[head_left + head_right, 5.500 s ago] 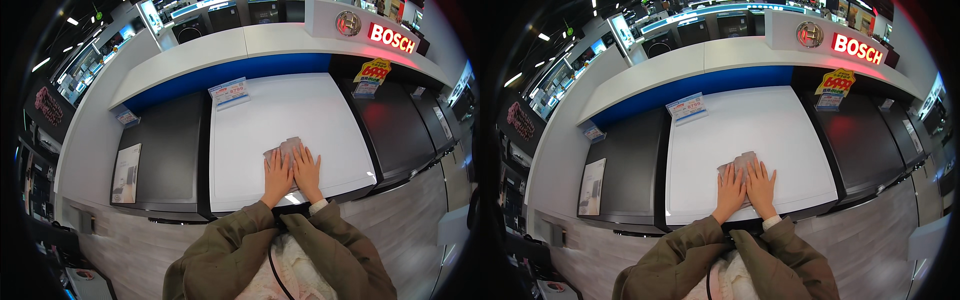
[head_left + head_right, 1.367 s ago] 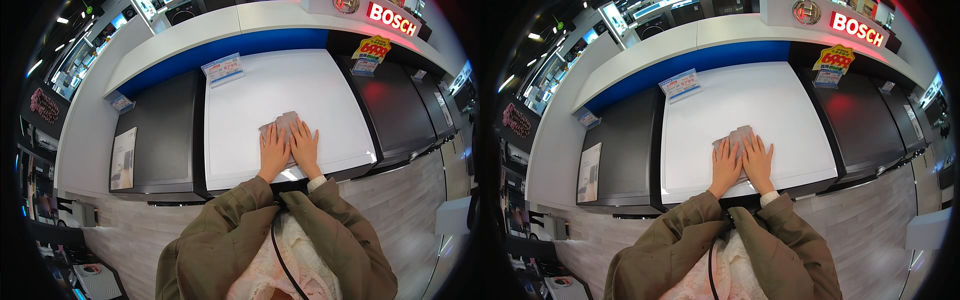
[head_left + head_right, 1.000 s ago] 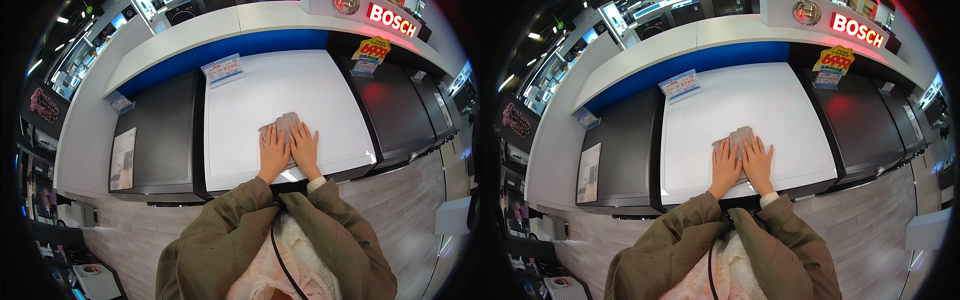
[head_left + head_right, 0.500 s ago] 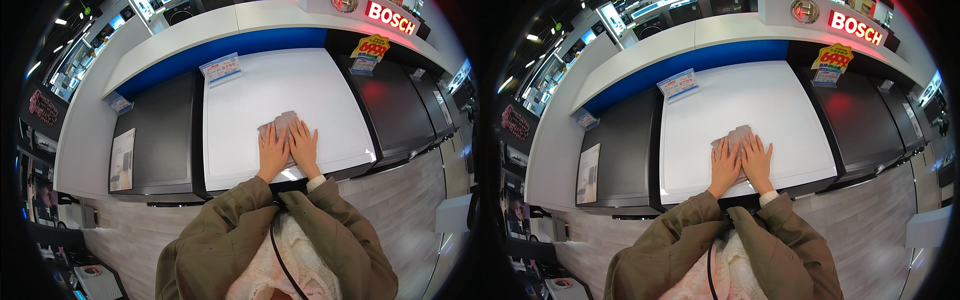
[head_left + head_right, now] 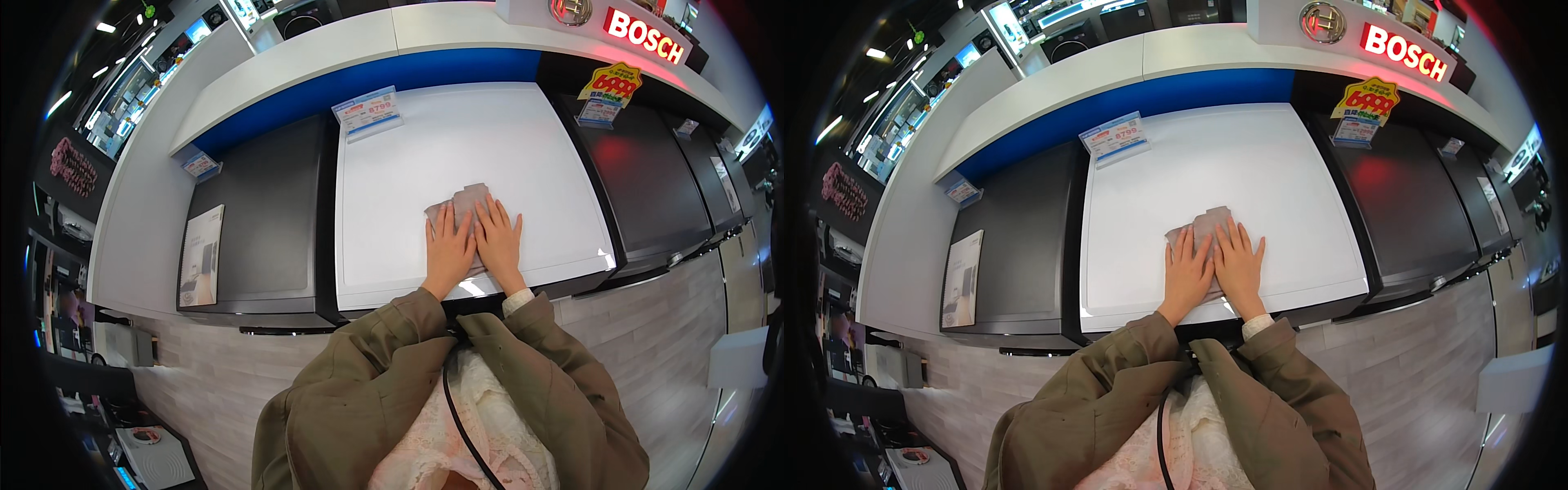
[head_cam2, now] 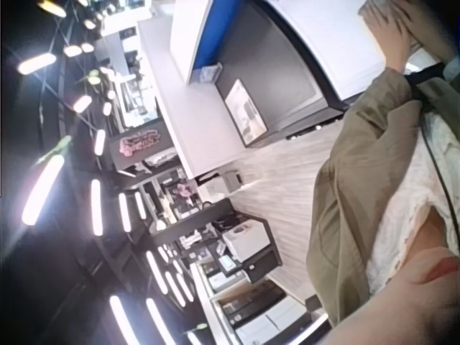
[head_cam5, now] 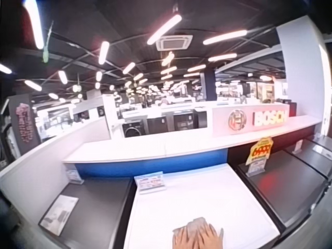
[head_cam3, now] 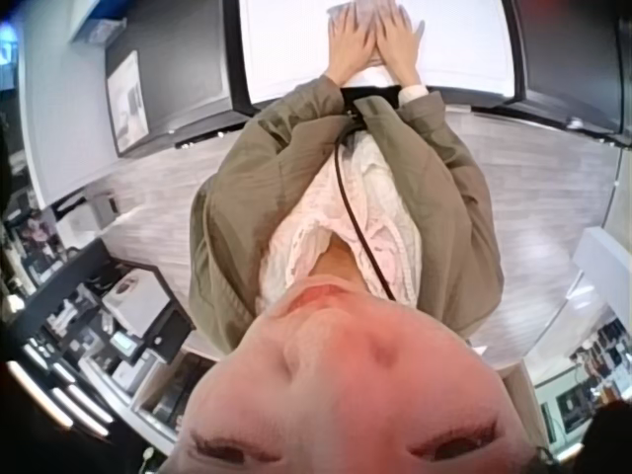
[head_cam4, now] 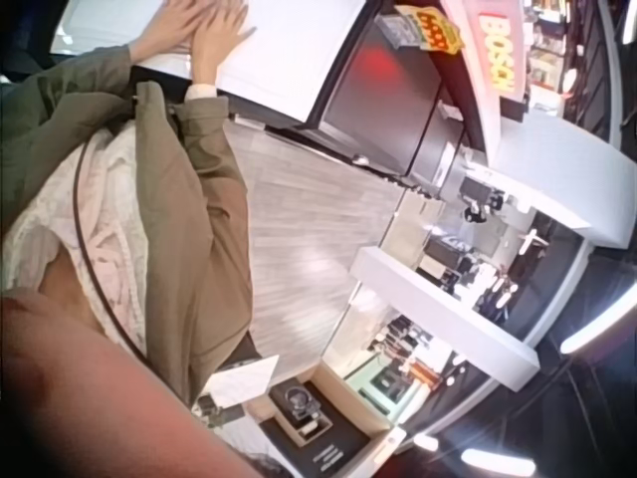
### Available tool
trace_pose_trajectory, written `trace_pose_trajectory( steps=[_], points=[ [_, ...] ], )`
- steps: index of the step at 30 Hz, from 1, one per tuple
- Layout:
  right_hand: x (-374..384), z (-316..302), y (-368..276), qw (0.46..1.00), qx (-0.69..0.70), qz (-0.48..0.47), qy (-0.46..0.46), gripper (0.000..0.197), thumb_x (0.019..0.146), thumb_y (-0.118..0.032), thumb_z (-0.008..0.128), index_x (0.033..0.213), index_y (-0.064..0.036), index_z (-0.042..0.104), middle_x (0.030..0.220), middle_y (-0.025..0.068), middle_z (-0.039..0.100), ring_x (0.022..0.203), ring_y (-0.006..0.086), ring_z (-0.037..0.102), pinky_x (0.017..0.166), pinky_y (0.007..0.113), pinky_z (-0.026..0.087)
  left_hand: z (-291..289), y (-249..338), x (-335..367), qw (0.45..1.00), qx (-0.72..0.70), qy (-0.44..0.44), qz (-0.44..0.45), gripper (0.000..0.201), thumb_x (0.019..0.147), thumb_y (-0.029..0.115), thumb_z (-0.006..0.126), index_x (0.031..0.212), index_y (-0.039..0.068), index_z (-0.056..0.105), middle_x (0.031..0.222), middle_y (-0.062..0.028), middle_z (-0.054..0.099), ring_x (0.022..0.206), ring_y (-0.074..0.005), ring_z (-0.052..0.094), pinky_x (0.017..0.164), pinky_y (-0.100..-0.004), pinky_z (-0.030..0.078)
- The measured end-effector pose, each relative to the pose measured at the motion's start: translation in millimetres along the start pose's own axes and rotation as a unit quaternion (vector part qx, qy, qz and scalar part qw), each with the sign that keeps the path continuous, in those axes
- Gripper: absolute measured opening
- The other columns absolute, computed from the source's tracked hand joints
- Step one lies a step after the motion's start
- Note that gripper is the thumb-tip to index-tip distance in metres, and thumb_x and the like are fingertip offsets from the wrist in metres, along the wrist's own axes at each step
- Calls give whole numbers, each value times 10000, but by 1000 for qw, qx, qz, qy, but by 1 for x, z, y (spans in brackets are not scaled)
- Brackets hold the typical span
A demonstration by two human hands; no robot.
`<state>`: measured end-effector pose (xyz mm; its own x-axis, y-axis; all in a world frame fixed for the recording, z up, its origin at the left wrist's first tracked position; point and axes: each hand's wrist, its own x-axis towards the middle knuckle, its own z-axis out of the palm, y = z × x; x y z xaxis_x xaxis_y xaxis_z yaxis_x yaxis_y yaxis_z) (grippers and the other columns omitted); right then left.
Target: The person wipes the top surfaces of several washing machines and a countertop in an appliance store using a cloth. They move a brochure aside to reach the surface, wipe the machines and the counter, then walk to another area to wipe additional machines.
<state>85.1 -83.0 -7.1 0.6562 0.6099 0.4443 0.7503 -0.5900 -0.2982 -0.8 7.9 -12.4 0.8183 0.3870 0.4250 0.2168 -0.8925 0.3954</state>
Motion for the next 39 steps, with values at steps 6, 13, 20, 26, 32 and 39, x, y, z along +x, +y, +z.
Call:
trace_pose_trajectory(
  steps=[6, 13, 20, 26, 32, 39],
  points=[
    [-1, 1, 1, 1000, 3, 8, -21, 393, 922, -243, 447, 1306, -168, 477, 1424, 47, 375, 1301, 239, 352, 1046, 605, 148, -1, 0, 0, 1000, -2, -1, 2, 459, 887, 243, 459, 1323, 101, 438, 1410, -218, 312, 1345, -347, 231, 1064, -563, 156],
    [-1, 0, 1, 1000, 8, 11, -27, 393, 930, -241, 438, 1316, -176, 473, 1431, 44, 369, 1310, 237, 342, 1047, 603, 137, -2, 1, 0, 1000, -1, -1, 3, 455, 887, 243, 459, 1320, 102, 442, 1410, -218, 309, 1342, -348, 235, 1062, -564, 159],
    [-1, 0, 1, 1000, 7, 6, -18, 392, 919, -235, 451, 1302, -159, 481, 1422, 48, 379, 1297, 242, 357, 1044, 605, 148, -1, 1, 0, 1000, 2, 5, 8, 452, 885, 240, 466, 1316, 101, 445, 1404, -223, 313, 1335, -354, 243, 1060, -567, 161],
    [-7, -2, 0, 999, -2, -21, -41, 442, 898, -273, 491, 1321, -153, 451, 1445, 82, 322, 1323, 274, 300, 1004, 661, 164, -4, 1, -1, 1000, -18, -1, 0, 464, 883, 221, 484, 1333, 118, 436, 1415, -207, 306, 1334, -359, 245, 1063, -538, 180],
    [-18, -33, -10, 982, -7, -120, -143, 542, 858, -439, 529, 1363, -286, 406, 1476, 123, 241, 1356, 417, 147, 876, 777, 173, -57, -16, -42, 996, -52, -72, 6, 527, 853, 144, 526, 1354, 57, 384, 1402, -244, 299, 1316, -412, 250, 1044, -519, 231],
    [50, 17, -7, 978, -38, -170, -112, 493, 889, -392, 476, 1364, -283, 405, 1463, 151, 253, 1351, 422, 144, 874, 770, 198, -92, -51, -92, 993, 57, -87, -63, 543, 838, 193, 522, 1347, 56, 394, 1406, -240, 294, 1307, -389, 277, 1025, -572, 235]
  ],
)
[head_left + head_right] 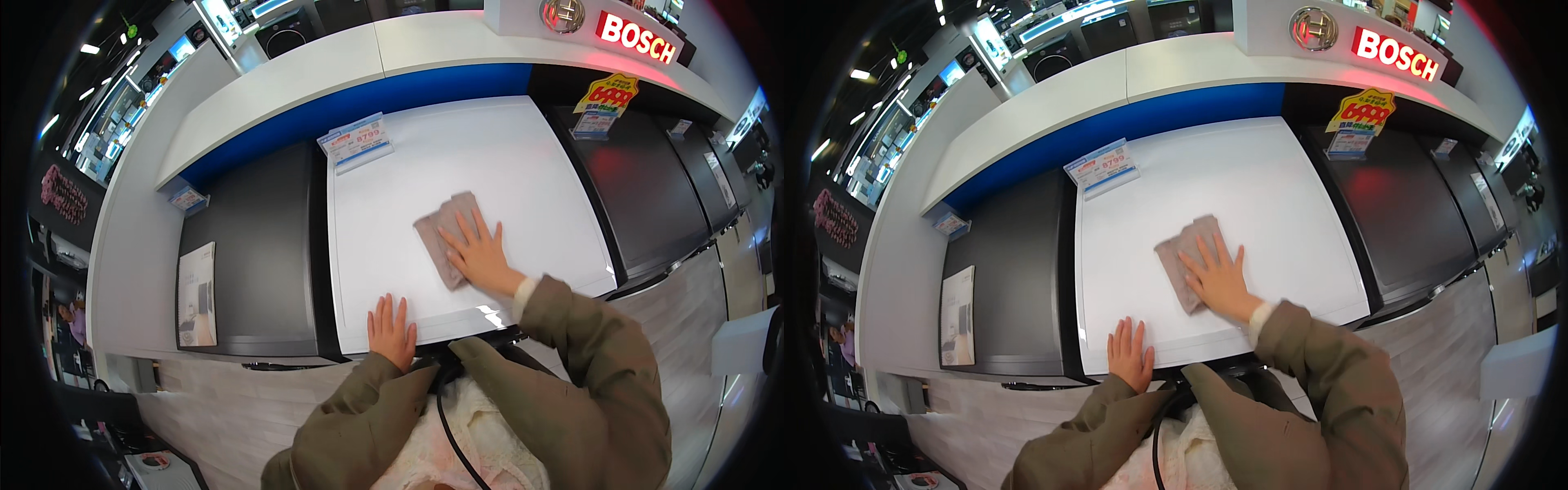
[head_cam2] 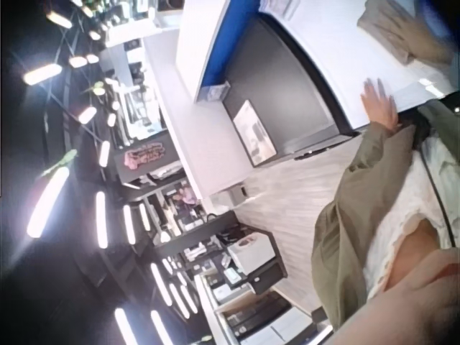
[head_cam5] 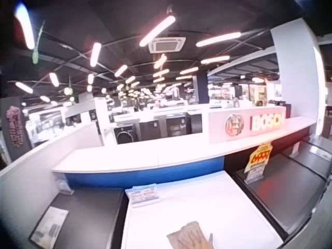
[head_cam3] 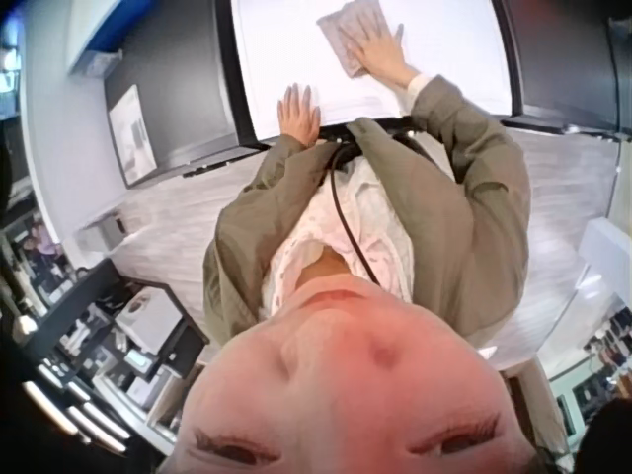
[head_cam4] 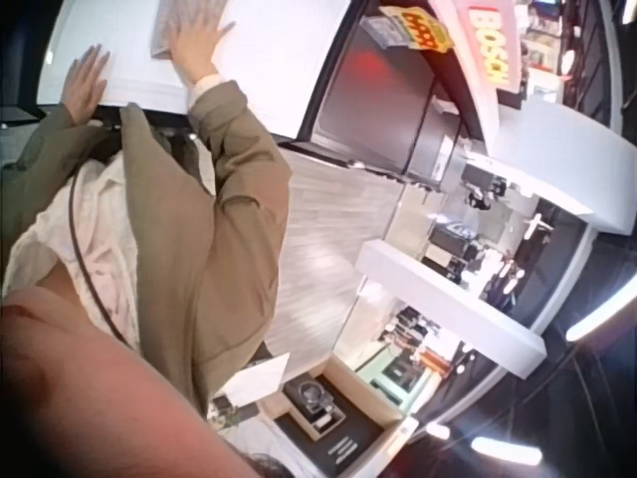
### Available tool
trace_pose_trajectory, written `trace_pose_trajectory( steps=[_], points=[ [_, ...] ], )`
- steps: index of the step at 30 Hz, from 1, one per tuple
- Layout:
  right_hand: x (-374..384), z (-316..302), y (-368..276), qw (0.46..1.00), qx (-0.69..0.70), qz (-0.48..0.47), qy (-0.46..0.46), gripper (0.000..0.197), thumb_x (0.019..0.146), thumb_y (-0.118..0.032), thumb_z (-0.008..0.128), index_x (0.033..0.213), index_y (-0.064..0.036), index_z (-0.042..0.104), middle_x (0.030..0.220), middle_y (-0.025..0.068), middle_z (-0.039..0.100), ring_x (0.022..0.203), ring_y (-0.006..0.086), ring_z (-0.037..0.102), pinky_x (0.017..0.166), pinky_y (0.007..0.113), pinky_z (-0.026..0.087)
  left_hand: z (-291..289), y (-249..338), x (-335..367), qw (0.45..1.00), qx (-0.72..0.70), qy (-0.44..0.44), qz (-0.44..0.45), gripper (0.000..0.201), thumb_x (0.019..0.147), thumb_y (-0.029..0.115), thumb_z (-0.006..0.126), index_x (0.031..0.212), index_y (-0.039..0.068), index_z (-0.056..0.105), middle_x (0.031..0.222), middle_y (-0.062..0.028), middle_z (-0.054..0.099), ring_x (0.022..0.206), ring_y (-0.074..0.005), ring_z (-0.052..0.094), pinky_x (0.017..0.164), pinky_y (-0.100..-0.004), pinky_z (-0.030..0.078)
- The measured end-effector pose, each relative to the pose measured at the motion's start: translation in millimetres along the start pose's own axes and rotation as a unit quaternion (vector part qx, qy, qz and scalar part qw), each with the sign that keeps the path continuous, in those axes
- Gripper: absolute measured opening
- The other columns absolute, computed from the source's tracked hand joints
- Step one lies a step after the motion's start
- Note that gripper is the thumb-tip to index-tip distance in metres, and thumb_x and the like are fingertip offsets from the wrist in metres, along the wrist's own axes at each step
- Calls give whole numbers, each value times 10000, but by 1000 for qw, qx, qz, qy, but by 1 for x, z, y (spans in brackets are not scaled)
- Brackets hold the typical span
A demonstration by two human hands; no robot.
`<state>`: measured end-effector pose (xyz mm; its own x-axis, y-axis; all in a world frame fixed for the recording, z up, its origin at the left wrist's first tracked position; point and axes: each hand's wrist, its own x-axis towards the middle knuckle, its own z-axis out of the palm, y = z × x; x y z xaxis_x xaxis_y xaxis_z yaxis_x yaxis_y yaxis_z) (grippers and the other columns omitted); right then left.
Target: The person wipes the top surfaces of several washing machines and a countertop in an appliance store using a cloth. They move a brochure aside to reach the surface, wipe the machines and the counter, then walk to another area to wipe additional machines.
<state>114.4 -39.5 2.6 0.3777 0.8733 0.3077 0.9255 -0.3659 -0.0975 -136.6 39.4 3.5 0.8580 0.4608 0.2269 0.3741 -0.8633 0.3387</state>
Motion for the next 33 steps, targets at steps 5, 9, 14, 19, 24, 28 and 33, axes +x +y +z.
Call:
trace_pose_trajectory(
  steps=[5, 9, 14, 19, 24, 28, 33],
  points=[
    [135, 63, 54, 997, -22, 39, 58, 471, 909, -397, 417, 1363, -273, 404, 1460, 120, 280, 1349, 403, 160, 938, 724, 204, 4, 7, 6, 998, 39, 43, -15, 512, 783, 214, 553, 1274, 77, 502, 1357, -215, 394, 1253, -352, 388, 1016, -556, 271],
    [232, 94, 90, 982, -47, 170, 69, 486, 890, -414, 414, 1352, -265, 420, 1461, 109, 285, 1354, 403, 145, 949, 731, 172, 11, 7, 3, 996, 82, 38, -22, 538, 763, 234, 549, 1290, 132, 510, 1355, -189, 417, 1246, -324, 419, 992, -540, 322],
    [250, 95, 90, 988, -21, 149, 40, 489, 889, -395, 370, 1355, -250, 407, 1469, 117, 268, 1348, 395, 179, 983, 694, 177, 7, 13, 5, 996, 69, 35, -53, 526, 781, 243, 527, 1295, 135, 504, 1366, -170, 411, 1259, -307, 405, 1004, -514, 322],
    [203, 92, 96, 996, 2, 80, 29, 498, 889, -385, 386, 1372, -262, 383, 1461, 114, 284, 1345, 356, 217, 1031, 585, 218, 7, 11, 4, 997, 40, 60, -39, 497, 777, 187, 520, 1268, 114, 520, 1355, -180, 410, 1252, -335, 396, 1024, -528, 284],
    [80, 55, 47, 995, -26, -75, 65, 523, 866, -358, 471, 1370, -243, 389, 1431, 121, 334, 1303, 352, 285, 988, 536, 293, 1, 8, 6, 997, 6, 50, -50, 568, 824, 186, 519, 1348, 25, 370, 1395, -180, 347, 1287, -338, 332, 1062, -504, 218],
    [-36, -19, -4, 995, 16, -99, -26, 548, 859, -359, 518, 1372, -219, 388, 1455, 133, 285, 1339, 354, 229, 1011, 556, 264, 4, 9, 5, 998, -3, 55, -31, 626, 837, 206, 523, 1374, -11, 286, 1413, -199, 297, 1313, -344, 289, 1065, -513, 212],
    [-87, -59, -33, 988, 78, -64, -113, 605, 860, -395, 526, 1394, -168, 354, 1475, 158, 228, 1366, 361, 164, 1007, 625, 213, -3, 5, -3, 996, -67, 63, 5, 622, 826, 129, 535, 1364, -45, 276, 1402, -233, 291, 1316, -392, 265, 1058, -508, 231]
  ],
)
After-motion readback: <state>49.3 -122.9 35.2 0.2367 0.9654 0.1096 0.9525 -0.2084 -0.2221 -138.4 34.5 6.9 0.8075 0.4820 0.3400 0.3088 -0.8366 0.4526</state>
